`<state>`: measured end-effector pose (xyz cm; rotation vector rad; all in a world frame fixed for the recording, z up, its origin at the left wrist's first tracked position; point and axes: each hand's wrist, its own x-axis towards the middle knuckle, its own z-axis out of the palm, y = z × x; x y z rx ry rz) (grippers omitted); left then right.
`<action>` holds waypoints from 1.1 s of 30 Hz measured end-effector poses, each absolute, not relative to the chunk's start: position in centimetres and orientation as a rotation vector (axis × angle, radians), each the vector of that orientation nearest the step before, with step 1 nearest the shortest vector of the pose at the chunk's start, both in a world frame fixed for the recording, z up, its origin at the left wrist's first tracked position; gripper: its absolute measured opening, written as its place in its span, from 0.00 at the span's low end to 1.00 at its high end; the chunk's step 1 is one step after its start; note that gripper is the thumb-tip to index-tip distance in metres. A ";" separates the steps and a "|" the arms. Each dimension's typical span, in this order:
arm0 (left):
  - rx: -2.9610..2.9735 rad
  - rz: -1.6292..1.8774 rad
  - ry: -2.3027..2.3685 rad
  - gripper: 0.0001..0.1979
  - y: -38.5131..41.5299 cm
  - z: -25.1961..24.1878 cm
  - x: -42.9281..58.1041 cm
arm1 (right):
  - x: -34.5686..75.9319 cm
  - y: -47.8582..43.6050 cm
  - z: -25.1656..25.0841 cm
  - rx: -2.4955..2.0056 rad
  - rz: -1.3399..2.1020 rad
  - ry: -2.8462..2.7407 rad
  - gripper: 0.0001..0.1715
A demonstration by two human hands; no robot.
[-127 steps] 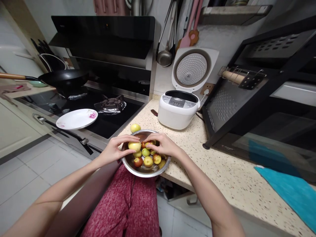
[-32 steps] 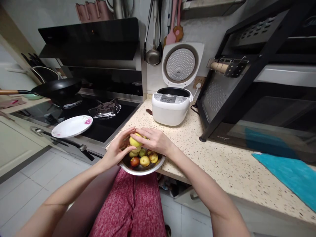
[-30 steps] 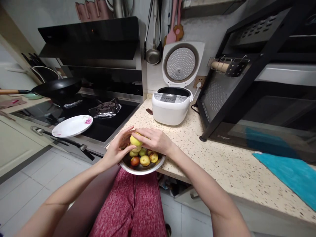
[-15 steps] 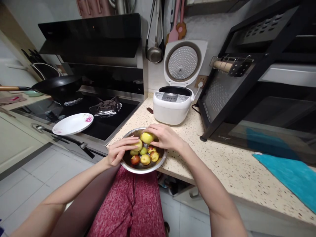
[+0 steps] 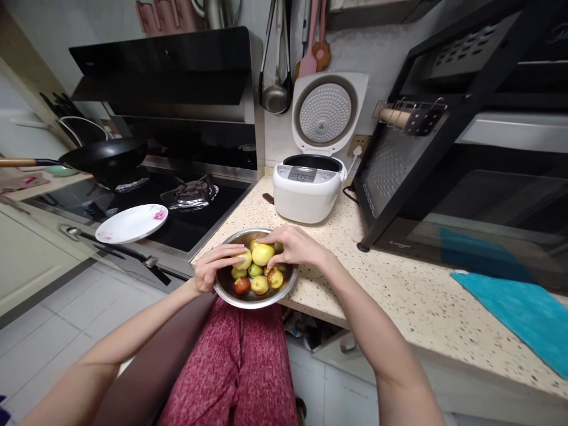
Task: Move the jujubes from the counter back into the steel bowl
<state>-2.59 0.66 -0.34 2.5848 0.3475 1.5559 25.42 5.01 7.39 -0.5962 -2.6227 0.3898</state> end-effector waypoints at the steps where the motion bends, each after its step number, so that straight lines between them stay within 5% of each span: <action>1: 2.583 1.563 0.355 0.30 0.7 -0.4 -2.6 | 25.3 5.0 7.3 -0.591 0.393 -2.624 0.39; 5: 2.577 1.587 0.378 0.30 0.7 -0.6 -2.6 | 25.1 5.1 7.2 -0.602 0.378 -2.615 0.38; 12: 2.606 1.622 0.382 0.29 0.6 -0.4 -2.6 | 25.9 5.9 7.2 -0.742 0.285 -2.382 0.17; 18: 3.191 1.419 0.063 0.30 -1.9 1.5 -1.4 | 25.8 6.0 6.7 -0.794 0.239 -2.374 0.14; 23: 3.395 1.276 0.128 0.21 -3.2 2.1 -0.5 | 25.5 5.7 6.9 -1.016 0.189 -2.370 0.14; 33: 3.084 1.143 0.674 0.30 -2.6 1.5 -0.4 | 26.2 6.3 6.9 -1.648 0.470 -2.132 0.35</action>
